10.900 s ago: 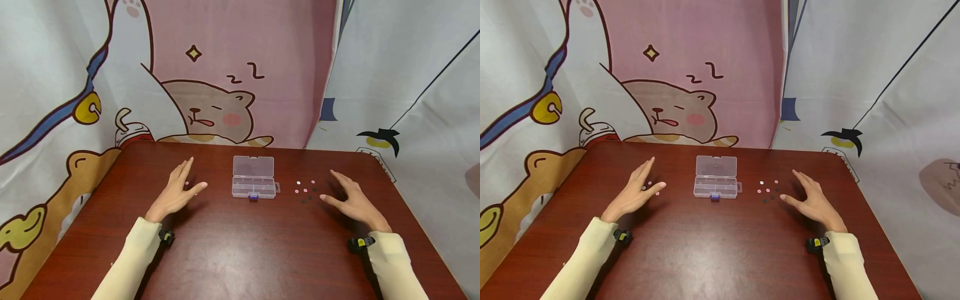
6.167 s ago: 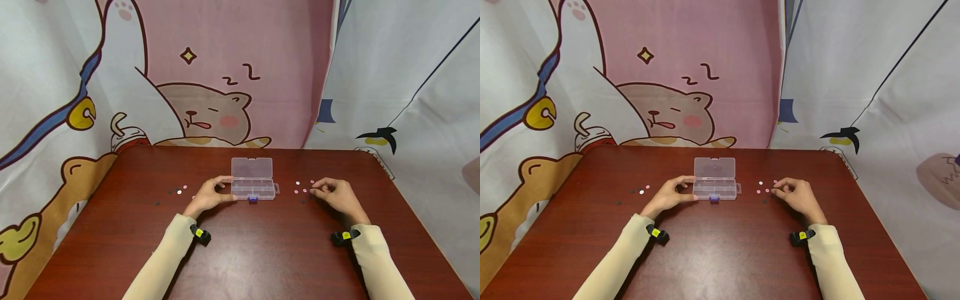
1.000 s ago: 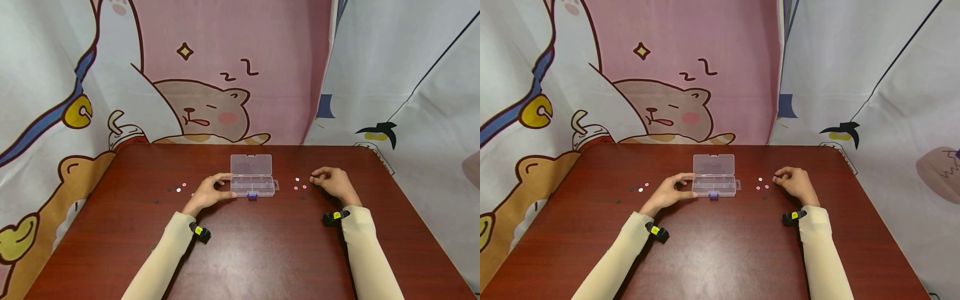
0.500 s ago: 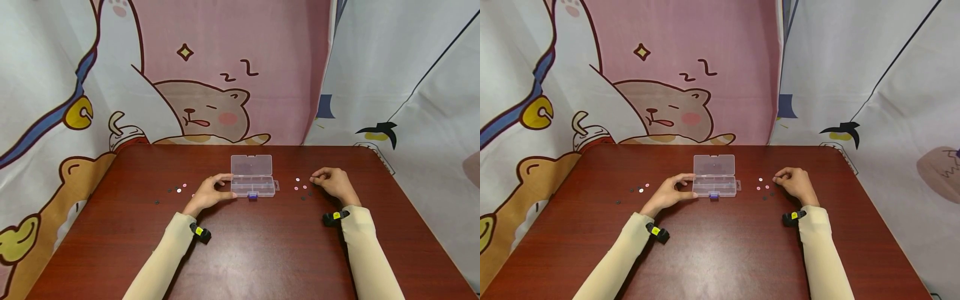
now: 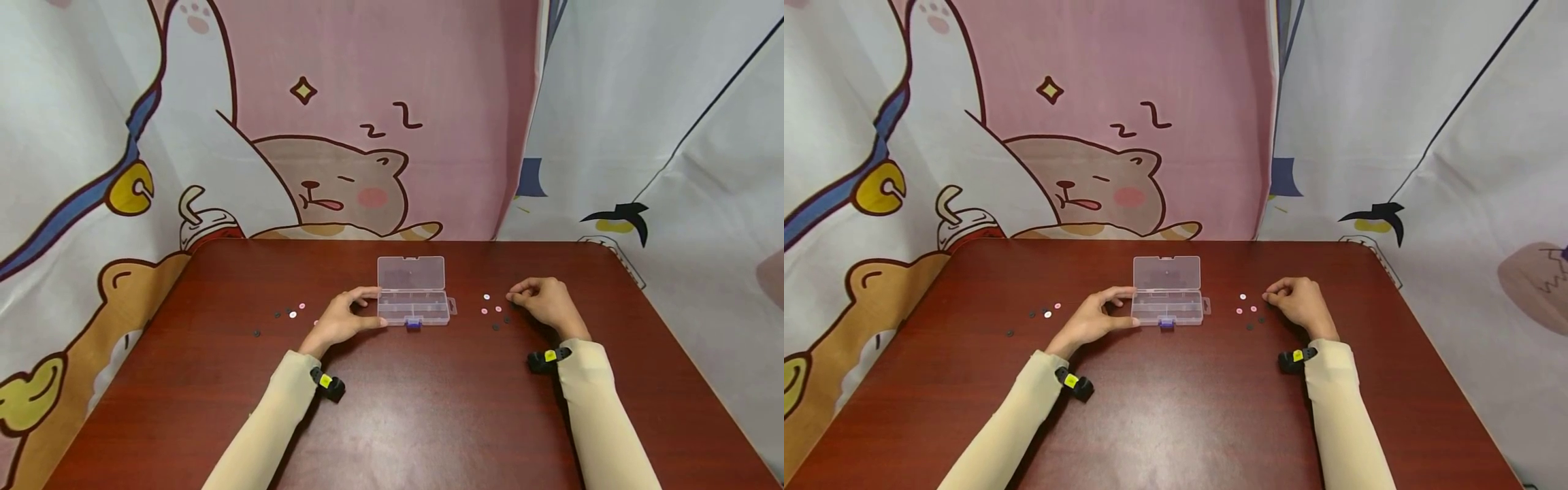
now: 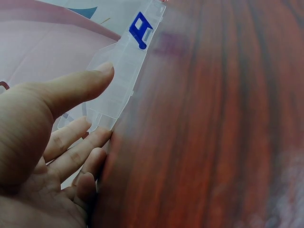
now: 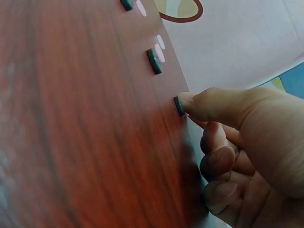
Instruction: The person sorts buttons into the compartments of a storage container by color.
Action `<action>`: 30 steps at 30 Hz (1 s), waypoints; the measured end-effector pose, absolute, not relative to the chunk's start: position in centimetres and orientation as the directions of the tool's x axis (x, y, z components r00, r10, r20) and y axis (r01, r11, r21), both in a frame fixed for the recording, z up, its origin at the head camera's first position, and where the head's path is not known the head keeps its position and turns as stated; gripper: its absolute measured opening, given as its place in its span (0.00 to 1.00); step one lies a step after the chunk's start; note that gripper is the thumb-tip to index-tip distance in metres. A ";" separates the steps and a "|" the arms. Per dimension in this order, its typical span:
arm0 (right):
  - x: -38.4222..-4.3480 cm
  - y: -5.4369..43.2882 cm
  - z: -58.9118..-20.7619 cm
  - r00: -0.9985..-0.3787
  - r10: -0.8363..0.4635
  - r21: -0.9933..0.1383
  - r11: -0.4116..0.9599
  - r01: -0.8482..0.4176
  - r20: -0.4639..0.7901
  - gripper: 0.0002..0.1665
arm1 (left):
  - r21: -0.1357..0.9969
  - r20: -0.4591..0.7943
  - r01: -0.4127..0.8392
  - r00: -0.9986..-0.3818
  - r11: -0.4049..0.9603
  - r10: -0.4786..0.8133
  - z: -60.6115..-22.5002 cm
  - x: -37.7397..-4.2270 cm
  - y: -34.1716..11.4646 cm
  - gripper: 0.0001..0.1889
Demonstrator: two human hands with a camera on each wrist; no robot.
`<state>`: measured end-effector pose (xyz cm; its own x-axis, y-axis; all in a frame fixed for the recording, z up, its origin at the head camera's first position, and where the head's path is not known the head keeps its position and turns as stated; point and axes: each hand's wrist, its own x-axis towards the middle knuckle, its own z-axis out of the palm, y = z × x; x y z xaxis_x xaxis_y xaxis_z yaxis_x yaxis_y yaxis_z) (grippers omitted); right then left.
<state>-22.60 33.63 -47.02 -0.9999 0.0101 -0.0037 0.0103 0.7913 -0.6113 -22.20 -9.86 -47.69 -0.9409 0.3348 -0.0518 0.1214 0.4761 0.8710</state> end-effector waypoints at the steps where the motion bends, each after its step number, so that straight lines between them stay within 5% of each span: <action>1: -22.6 33.6 -47.1 -1.000 0.009 -0.611 0.792 0.009 -0.003 0.15 | 0.871 -0.054 0.119 -0.941 0.477 0.334 -47.8 -22.2 -9.9 0.35; 30: -22.6 33.6 -47.0 -1.000 0.000 -0.606 0.795 0.002 -0.004 0.13 | 0.873 -0.037 0.134 -0.941 0.468 0.338 -48.0 -22.3 -9.8 0.35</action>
